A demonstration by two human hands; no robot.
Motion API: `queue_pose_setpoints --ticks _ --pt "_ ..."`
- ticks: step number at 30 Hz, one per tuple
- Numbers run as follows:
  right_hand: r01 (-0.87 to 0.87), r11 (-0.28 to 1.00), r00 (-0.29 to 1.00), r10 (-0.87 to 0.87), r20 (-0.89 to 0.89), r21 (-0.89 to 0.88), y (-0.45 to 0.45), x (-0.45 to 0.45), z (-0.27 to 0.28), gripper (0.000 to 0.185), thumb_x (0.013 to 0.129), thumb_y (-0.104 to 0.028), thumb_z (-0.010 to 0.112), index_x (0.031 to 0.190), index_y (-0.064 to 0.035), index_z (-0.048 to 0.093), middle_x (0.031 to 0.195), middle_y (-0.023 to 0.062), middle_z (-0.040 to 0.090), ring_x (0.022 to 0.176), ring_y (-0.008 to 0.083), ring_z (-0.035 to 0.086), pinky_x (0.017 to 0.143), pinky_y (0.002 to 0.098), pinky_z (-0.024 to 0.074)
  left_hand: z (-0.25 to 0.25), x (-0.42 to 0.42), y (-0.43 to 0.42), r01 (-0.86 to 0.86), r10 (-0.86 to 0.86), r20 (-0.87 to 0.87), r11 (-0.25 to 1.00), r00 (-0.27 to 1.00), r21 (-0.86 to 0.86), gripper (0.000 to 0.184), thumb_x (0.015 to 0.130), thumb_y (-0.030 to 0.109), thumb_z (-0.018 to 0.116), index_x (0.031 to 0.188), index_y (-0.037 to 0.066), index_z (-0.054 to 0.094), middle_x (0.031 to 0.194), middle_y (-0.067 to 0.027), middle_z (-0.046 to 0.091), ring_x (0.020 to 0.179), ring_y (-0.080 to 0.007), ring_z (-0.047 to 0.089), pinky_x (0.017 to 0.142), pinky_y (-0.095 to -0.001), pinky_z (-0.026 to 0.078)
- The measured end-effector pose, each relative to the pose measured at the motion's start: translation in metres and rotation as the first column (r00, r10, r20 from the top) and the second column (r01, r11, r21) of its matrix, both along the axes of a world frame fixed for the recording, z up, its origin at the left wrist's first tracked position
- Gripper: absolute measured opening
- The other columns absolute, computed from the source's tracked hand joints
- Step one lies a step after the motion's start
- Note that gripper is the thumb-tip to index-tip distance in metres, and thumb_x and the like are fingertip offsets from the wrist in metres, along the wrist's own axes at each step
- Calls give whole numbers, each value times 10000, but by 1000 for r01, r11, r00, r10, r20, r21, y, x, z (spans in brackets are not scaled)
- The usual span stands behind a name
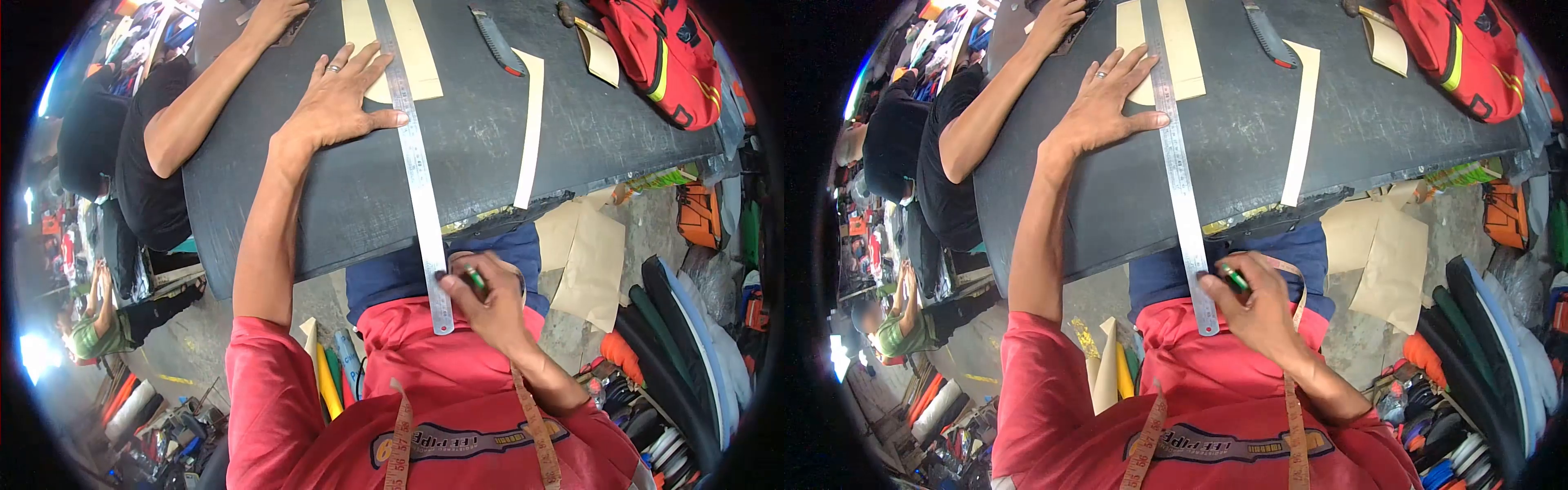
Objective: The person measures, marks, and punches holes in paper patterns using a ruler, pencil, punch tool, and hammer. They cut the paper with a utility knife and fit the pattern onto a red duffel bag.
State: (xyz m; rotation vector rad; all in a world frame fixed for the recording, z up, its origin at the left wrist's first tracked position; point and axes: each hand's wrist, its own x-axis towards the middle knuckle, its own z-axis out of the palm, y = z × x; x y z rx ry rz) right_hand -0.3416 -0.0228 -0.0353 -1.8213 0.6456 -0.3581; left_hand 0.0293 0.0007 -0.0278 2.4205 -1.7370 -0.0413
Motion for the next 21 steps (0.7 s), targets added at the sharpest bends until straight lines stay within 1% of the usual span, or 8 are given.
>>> queue_pose_setpoints --ticks 1,4,7,10,11,14,17,21 --pt "23 976 999 -12 52 -215 -8 5 6 215 962 -170 801 1028 15 713 888 94 639 723 176 599 646 308 477 -1 0 0 -3 4 11 1000 1000 -9 1188 769 890 660 1655 141 403 1745 -138 301 1635 -378 186 1336 -578 118" --pt "77 970 991 -49 123 -230 -31 6 26 130 1004 -102 702 993 28 705 960 127 641 814 221 647 709 341 509 -1 -4 1 -11 11 27 1000 1000 -20 1173 764 871 686 1650 152 413 1742 -124 309 1636 -373 182 1340 -573 120" --pt "178 962 977 -198 79 208 -45 17 55 324 1131 -233 514 1051 35 677 962 38 597 831 158 612 733 293 496 1 -7 1 -20 21 33 999 999 -26 1149 768 840 717 1646 159 422 1741 -108 317 1638 -365 180 1344 -565 116" --pt "196 897 964 -101 247 -397 -83 45 54 473 1148 -349 427 1012 11 702 978 64 594 807 152 576 691 292 457 0 -5 3 -15 16 26 999 1000 -34 1178 757 870 694 1646 147 421 1741 -121 315 1636 -373 184 1339 -576 117" --pt "198 888 968 -109 228 -416 -94 52 52 486 1154 -348 418 998 5 714 939 59 615 779 139 566 682 287 440 -2 -2 2 -6 6 18 999 1000 -39 1207 746 901 670 1646 137 419 1740 -136 314 1634 -382 188 1334 -587 120" --pt "219 972 951 -192 244 -88 -107 86 56 412 1131 -331 552 1031 32 719 677 25 597 613 112 541 592 298 434 1 -2 3 -3 3 -3 999 1000 -34 1202 747 879 693 1646 131 418 1741 -133 312 1635 -381 186 1336 -585 114" --pt "111 994 941 -97 323 -23 -118 123 39 419 1126 -335 562 1104 48 731 882 98 766 767 124 691 725 281 556 5 -3 2 -8 8 -31 1000 1000 -20 1211 737 873 708 1646 129 418 1743 -130 310 1635 -379 186 1337 -579 110" --pt "100 994 943 -84 324 -35 -123 157 23 406 1124 -329 553 1121 39 724 939 137 782 852 187 751 772 334 589 2 -2 2 -9 8 -22 1000 1000 -17 1211 732 868 717 1645 129 421 1744 -128 309 1634 -380 190 1336 -582 109"
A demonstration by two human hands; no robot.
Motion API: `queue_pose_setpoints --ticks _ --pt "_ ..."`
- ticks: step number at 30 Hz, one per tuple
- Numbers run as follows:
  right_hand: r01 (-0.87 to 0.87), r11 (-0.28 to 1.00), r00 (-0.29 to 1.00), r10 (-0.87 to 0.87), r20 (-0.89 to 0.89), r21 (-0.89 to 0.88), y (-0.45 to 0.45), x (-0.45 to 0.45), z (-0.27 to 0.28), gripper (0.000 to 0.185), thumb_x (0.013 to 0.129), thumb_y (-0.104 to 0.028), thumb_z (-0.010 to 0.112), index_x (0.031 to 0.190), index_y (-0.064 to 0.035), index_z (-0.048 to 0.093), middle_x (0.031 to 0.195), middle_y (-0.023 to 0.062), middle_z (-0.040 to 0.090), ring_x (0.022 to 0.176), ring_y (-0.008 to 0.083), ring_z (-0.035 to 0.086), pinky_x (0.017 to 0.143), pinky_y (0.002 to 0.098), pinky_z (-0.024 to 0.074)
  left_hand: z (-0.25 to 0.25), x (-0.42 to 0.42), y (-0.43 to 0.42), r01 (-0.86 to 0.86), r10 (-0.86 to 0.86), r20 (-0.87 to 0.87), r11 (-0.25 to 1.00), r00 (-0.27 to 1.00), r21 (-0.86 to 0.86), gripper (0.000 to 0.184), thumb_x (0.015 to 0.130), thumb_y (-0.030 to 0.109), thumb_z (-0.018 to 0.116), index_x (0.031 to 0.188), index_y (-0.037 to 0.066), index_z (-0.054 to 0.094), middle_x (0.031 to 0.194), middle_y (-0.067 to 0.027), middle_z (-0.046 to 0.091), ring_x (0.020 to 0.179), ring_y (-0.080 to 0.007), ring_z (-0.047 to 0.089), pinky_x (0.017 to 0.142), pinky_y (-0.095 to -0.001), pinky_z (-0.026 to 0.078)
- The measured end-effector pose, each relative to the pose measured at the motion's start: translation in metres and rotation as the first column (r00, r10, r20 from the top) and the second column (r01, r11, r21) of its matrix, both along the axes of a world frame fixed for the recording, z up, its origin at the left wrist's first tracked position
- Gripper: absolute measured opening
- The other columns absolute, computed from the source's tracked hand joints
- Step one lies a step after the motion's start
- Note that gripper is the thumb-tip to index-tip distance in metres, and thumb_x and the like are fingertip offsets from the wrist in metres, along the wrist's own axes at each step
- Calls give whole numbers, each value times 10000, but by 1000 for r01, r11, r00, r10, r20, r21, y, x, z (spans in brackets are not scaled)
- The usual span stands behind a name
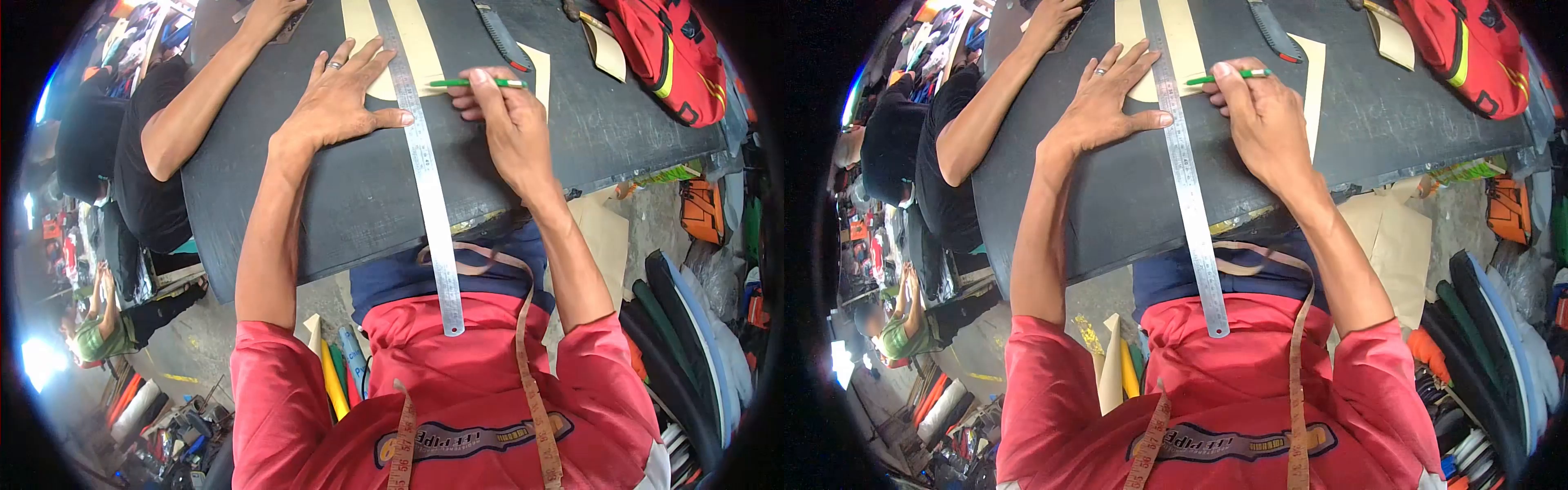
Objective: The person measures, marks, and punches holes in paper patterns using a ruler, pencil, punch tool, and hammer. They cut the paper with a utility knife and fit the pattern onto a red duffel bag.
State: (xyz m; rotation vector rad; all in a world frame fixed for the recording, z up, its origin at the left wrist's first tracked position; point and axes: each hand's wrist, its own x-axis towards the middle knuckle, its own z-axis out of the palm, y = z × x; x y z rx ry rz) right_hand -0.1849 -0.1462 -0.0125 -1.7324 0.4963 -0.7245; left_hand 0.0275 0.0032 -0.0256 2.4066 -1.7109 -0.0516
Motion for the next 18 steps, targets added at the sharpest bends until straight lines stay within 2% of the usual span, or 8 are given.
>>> queue_pose_setpoints --ticks 4,6,9,18 --pt "1 996 999 -5 -44 -88 -4 13 -9 408 1126 -326 541 1128 43 715 943 157 774 851 236 755 792 364 585 -3 1 -1 11 -11 2 1000 1000 -12 1216 723 876 715 1644 136 425 1742 -127 316 1633 -383 193 1332 -588 122" --pt "-22 985 998 13 -57 -173 -4 16 -9 406 1126 -319 531 1128 46 707 947 186 762 872 309 756 821 396 575 -3 1 -1 10 -10 11 1000 1000 -13 1217 721 877 715 1644 139 426 1741 -126 318 1633 -384 194 1331 -590 126" --pt "-28 983 995 10 -96 -180 -3 19 -5 402 1127 -306 522 1103 47 712 983 198 757 912 361 750 842 418 563 -3 2 -2 12 -12 -1 1000 1000 -17 1226 713 889 711 1643 143 428 1741 -124 321 1632 -385 197 1330 -591 129" --pt "-17 959 996 -7 -84 -284 -2 24 -7 399 1121 -283 521 1061 55 724 1068 196 747 961 413 729 871 444 555 -3 4 -3 21 -21 -8 1000 1000 -11 1218 718 880 718 1643 144 427 1738 -127 326 1631 -382 200 1333 -588 117"
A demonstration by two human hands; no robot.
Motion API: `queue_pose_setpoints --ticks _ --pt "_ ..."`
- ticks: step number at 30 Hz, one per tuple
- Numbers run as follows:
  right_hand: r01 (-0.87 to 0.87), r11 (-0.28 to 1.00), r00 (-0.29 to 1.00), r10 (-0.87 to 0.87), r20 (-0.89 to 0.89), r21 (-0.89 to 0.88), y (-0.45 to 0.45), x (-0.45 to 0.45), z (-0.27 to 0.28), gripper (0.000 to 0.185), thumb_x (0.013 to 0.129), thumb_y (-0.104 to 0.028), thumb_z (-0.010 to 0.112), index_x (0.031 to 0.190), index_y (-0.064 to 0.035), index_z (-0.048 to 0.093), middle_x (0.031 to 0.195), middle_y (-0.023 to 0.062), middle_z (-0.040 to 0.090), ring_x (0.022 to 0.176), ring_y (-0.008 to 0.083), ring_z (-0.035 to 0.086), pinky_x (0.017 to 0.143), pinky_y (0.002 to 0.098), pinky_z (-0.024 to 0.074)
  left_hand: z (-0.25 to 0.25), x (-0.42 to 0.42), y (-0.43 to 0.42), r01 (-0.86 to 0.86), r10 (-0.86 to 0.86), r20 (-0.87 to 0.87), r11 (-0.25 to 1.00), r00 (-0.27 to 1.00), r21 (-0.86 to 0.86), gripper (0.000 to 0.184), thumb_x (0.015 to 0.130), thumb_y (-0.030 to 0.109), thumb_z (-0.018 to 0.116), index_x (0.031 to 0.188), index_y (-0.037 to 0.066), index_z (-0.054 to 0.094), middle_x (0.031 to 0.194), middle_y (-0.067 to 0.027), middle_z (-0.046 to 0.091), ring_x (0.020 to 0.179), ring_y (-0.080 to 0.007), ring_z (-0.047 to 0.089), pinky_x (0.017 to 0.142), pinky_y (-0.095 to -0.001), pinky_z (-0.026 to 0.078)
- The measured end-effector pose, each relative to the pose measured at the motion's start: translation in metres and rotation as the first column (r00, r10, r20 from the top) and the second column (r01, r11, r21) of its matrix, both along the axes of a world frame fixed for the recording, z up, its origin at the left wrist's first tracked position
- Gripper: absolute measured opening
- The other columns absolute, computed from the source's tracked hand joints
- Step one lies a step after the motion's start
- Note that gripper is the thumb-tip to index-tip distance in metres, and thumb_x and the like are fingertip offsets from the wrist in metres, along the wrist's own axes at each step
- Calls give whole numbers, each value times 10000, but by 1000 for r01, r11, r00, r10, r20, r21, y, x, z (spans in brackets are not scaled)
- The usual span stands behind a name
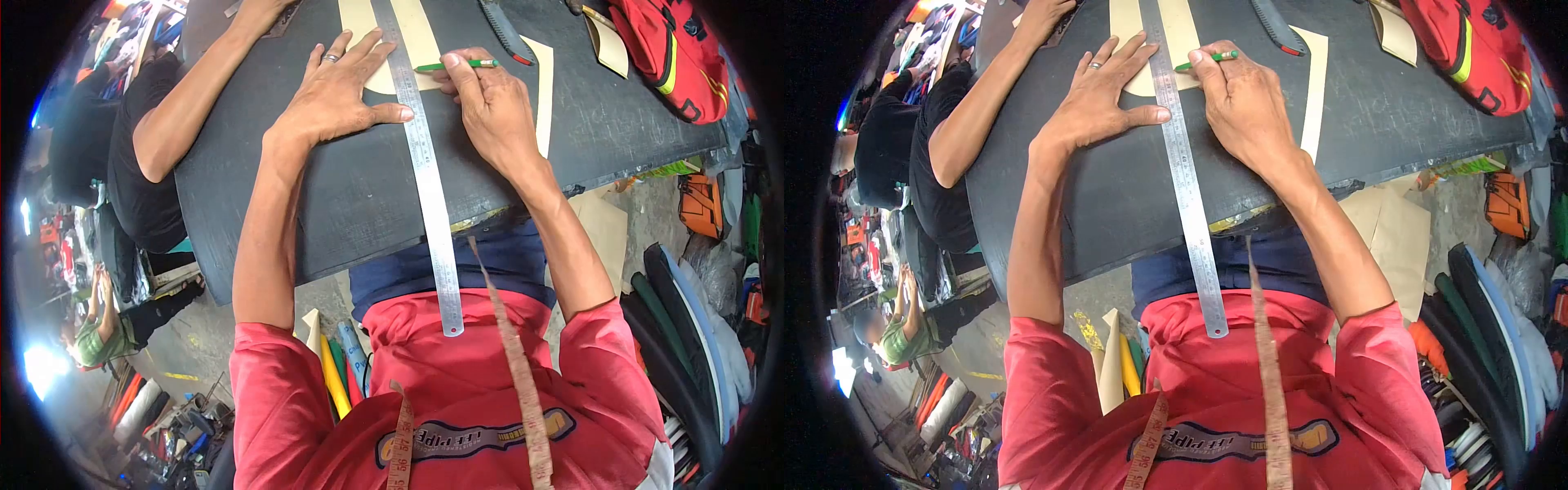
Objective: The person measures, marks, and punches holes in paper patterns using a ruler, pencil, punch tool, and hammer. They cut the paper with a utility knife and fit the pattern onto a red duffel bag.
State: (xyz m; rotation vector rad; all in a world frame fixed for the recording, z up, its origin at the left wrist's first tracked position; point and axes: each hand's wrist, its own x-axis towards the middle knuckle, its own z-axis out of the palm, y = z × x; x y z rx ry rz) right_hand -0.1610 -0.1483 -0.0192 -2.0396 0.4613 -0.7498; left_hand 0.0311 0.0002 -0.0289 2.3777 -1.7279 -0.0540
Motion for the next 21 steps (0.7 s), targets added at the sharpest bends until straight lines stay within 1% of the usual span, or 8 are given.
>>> queue_pose_setpoints --ticks 4,10,12,16,18,19,20,21 --pt "9 1000 1000 -9 -29 7 2 0 3 399 1119 -280 519 1060 55 728 1077 202 742 967 417 725 879 453 554 -1 1 1 2 -2 14 1000 1000 -2 1214 721 877 718 1645 147 425 1739 -129 321 1630 -391 197 1332 -593 117" --pt "13 992 999 -18 -40 -127 1 4 5 342 1107 -243 511 1079 45 694 1061 221 731 954 444 699 857 500 539 0 1 0 15 -15 10 1000 1000 8 1211 725 877 714 1645 146 423 1740 -133 317 1627 -406 199 1326 -607 119" --pt "-18 985 1000 13 -28 -170 1 6 6 312 1102 -224 509 1079 38 677 1041 230 728 939 454 688 841 520 534 0 1 0 17 -17 13 1000 1000 7 1210 727 876 713 1646 146 421 1741 -134 316 1626 -407 200 1325 -610 121" --pt "-13 988 997 1 -80 -156 0 4 9 310 1098 -218 510 1078 44 675 989 237 728 912 451 693 819 515 541 -1 1 0 17 -17 15 1000 1000 6 1213 728 880 708 1649 146 416 1743 -134 313 1626 -408 202 1323 -611 127" --pt "-105 950 993 83 -85 -294 2 -5 16 342 1097 -244 527 1060 59 680 942 227 741 873 412 722 801 475 562 -1 1 0 19 -19 22 1000 1000 1 1215 726 880 709 1650 147 415 1743 -134 311 1626 -407 202 1322 -611 127" --pt "-104 949 993 83 -82 -299 4 -12 24 342 1097 -244 527 1060 59 680 942 227 741 873 412 722 801 475 562 0 0 0 10 -10 14 1000 1000 10 1217 724 885 705 1650 150 415 1743 -132 312 1627 -402 201 1324 -609 125" --pt "-55 994 992 44 -116 -92 6 -19 33 363 1098 -260 535 1055 66 688 935 217 749 852 382 734 797 445 572 2 0 0 3 -3 7 1000 1000 17 1220 723 890 701 1651 152 414 1743 -130 313 1628 -397 200 1326 -606 123" --pt "7 993 988 11 -154 116 6 -24 39 385 1100 -276 542 1049 73 697 927 207 758 831 351 747 794 414 581 3 -1 -1 6 -6 15 1000 1000 9 1220 723 890 701 1651 152 414 1743 -130 313 1628 -397 200 1326 -606 123"
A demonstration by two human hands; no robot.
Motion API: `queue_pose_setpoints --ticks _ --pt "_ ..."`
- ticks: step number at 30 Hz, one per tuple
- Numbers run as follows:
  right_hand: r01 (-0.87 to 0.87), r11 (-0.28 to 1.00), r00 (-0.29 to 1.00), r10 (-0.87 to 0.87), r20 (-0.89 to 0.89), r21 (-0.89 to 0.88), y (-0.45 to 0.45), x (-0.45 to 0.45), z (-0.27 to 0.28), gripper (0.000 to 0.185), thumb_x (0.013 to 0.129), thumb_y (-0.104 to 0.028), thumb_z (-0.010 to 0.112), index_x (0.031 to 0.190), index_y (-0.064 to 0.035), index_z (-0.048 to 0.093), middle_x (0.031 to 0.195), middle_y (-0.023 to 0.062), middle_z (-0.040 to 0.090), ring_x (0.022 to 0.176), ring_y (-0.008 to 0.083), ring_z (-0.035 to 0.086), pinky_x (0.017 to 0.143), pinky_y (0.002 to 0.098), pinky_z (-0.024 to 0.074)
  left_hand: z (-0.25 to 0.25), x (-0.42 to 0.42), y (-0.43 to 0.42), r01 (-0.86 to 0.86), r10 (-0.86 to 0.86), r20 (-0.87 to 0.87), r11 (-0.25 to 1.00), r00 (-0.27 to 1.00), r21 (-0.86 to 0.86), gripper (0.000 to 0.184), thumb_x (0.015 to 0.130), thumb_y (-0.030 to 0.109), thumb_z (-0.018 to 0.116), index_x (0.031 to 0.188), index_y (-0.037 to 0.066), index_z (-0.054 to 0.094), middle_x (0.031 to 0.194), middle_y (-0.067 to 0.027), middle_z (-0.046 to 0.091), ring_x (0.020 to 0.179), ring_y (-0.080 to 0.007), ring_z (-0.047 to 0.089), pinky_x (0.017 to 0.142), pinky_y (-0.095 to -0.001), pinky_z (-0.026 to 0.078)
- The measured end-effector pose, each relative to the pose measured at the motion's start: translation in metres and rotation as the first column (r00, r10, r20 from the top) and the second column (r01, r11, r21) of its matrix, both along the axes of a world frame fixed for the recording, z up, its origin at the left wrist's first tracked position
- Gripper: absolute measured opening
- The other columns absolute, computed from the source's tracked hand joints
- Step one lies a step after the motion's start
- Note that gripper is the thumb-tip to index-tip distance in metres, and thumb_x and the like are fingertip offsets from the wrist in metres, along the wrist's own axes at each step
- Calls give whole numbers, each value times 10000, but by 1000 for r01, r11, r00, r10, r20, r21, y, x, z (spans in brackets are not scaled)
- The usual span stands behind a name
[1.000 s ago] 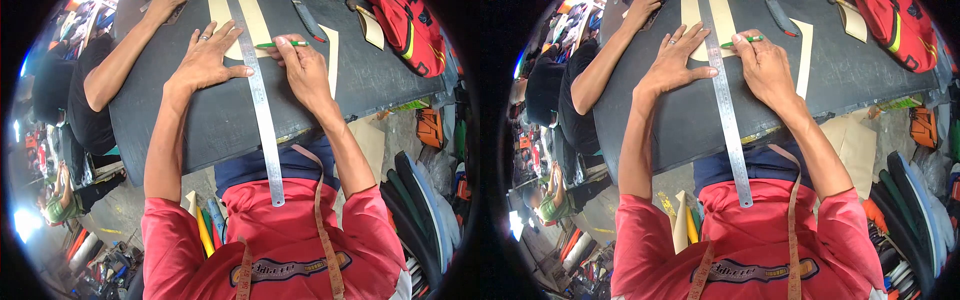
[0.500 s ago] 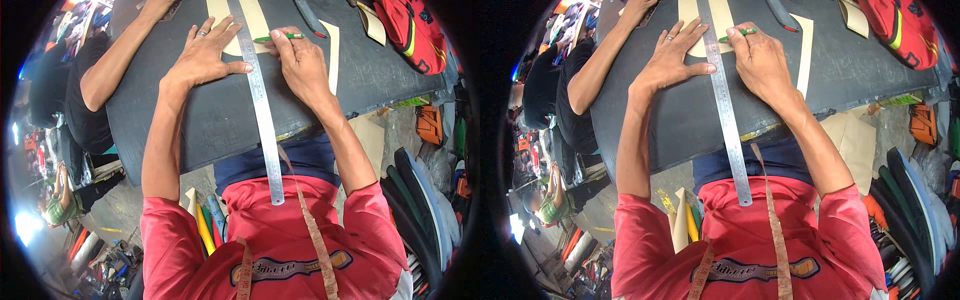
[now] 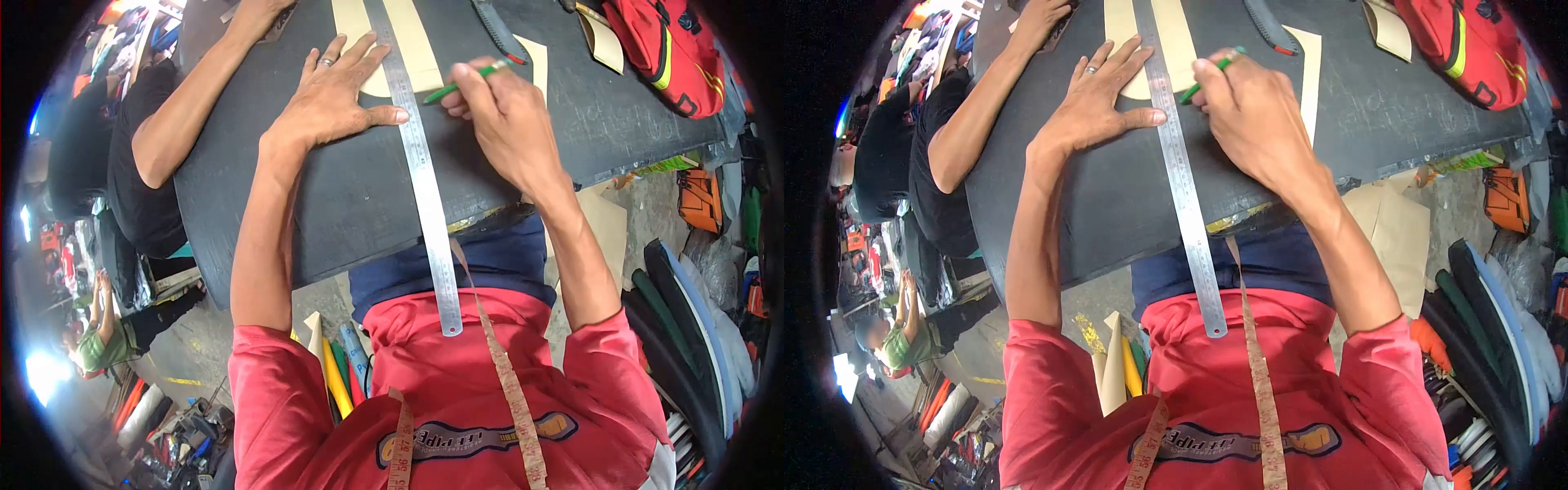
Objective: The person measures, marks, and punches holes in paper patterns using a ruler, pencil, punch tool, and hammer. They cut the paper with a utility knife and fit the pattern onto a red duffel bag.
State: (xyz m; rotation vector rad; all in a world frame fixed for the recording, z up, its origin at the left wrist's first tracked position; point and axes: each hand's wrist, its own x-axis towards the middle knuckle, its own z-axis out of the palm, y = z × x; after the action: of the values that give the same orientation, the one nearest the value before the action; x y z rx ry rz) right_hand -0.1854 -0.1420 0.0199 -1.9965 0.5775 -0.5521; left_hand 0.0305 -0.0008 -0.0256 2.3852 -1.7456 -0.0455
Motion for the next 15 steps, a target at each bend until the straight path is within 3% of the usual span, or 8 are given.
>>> queue_pose_setpoints --ticks 1,5,8,13,15 --pt "23 1000 996 -23 83 -3 -3 -4 -7 430 1110 -317 549 1047 76 713 932 177 776 810 279 757 783 375 588 1 -1 0 -10 10 -10 1000 1000 14 1194 736 863 717 1651 160 414 1748 -115 304 1637 -382 174 1332 -594 106" --pt "105 994 990 -106 89 12 -6 -12 -12 456 1120 -350 547 1080 70 719 926 153 784 798 219 755 745 358 584 3 -2 2 -17 17 -13 999 1000 42 1165 753 837 729 1652 166 414 1757 -100 288 1648 -364 139 1339 -575 84" --pt "120 992 987 -125 105 45 -5 -14 -18 438 1120 -340 551 1109 66 716 929 157 781 800 217 752 738 355 584 0 2 -1 -6 6 -8 999 1000 41 1230 714 911 688 1651 161 415 1748 -117 305 1638 -384 175 1329 -597 117" --pt "125 987 980 -139 140 105 6 -26 -21 374 1121 -295 556 1161 46 706 976 178 772 843 234 763 753 367 588 1 0 -1 -15 16 -34 999 999 46 1228 716 896 703 1650 153 414 1748 -119 305 1636 -395 172 1325 -606 111" --pt "66 997 994 -69 87 29 23 -39 -15 328 1123 -241 534 1202 35 693 1022 195 757 880 297 759 790 407 593 2 1 0 -3 4 -30 999 1000 32 1223 721 885 706 1649 145 415 1741 -125 321 1634 -397 182 1322 -611 114"
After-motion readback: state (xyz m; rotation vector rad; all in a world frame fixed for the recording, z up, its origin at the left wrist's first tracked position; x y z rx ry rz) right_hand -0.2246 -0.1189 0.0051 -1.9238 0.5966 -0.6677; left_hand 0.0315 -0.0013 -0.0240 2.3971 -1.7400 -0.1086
